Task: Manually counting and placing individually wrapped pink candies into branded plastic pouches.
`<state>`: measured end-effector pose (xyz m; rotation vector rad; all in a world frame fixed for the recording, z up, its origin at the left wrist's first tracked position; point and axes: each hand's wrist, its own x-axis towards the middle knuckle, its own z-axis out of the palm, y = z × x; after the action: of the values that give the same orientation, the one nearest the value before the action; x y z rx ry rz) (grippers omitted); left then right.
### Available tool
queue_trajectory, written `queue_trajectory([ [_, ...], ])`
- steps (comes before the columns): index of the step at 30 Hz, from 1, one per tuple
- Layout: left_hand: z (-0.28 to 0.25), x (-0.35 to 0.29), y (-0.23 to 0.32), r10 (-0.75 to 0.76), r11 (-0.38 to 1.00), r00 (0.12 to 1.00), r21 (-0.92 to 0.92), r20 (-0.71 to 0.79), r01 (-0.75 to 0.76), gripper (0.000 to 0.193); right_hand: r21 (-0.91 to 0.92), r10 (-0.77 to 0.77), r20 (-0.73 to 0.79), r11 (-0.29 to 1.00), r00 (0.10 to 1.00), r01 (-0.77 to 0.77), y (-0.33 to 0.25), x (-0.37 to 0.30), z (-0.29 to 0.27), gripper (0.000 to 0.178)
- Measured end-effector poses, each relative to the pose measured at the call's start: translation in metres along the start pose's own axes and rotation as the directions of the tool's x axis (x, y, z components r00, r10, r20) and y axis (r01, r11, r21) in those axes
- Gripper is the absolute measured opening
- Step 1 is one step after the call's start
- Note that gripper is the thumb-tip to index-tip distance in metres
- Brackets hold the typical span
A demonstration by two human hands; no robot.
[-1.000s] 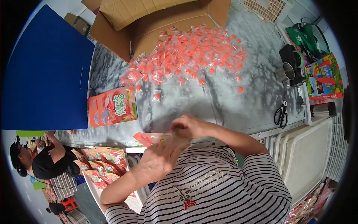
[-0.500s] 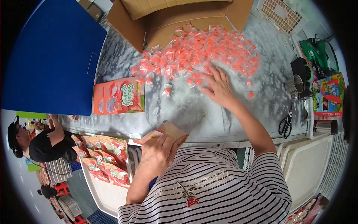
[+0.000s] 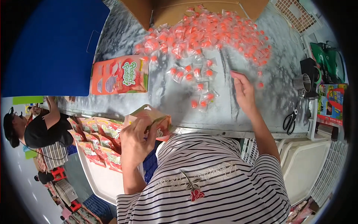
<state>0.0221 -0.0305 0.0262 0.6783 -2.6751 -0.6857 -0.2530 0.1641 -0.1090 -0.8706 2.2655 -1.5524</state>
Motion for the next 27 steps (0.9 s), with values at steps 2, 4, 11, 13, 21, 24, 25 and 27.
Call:
queue_trajectory([
  [2,-0.003,-0.003,-0.003,-0.037,0.999,0.999,0.001,-0.014,0.037,0.013,-0.009,-0.117,0.035,0.993,0.992,0.118,-0.009,-0.003,0.015,0.023],
  [4,-0.005,-0.006,-0.007,-0.033,0.999,0.999,0.020,-0.015,0.033,0.013,-0.015,-0.234,0.065,0.972,0.970,0.236,-0.015,-0.005,0.028,0.023],
  [11,0.000,-0.011,-0.012,-0.040,0.999,0.999,0.009,-0.026,0.040,0.013,-0.098,-0.327,0.213,0.930,0.921,0.353,-0.030,-0.013,0.063,0.033],
  [13,0.002,-0.011,-0.012,-0.026,1.000,0.999,-0.005,-0.032,0.026,0.013,-0.202,-0.353,0.289,0.886,0.890,0.417,-0.035,-0.019,0.074,0.042],
  [21,0.005,-0.010,-0.016,-0.031,0.998,0.999,-0.047,-0.029,0.030,0.013,-0.215,-0.417,0.419,0.818,0.807,0.534,-0.017,-0.019,0.066,0.035],
  [24,0.008,-0.015,-0.018,-0.016,0.999,0.999,-0.040,-0.045,0.014,0.013,-0.276,-0.397,0.347,0.822,0.850,0.497,-0.021,0.015,0.061,0.032],
  [25,0.008,-0.014,-0.017,-0.013,0.999,0.999,-0.040,-0.044,0.011,0.013,-0.299,-0.403,0.288,0.824,0.868,0.482,-0.029,0.030,0.060,0.032],
  [27,0.009,-0.013,-0.015,0.012,1.000,1.000,-0.005,-0.027,-0.012,0.012,-0.320,-0.412,0.227,0.824,0.882,0.467,-0.026,0.050,0.063,0.033],
])
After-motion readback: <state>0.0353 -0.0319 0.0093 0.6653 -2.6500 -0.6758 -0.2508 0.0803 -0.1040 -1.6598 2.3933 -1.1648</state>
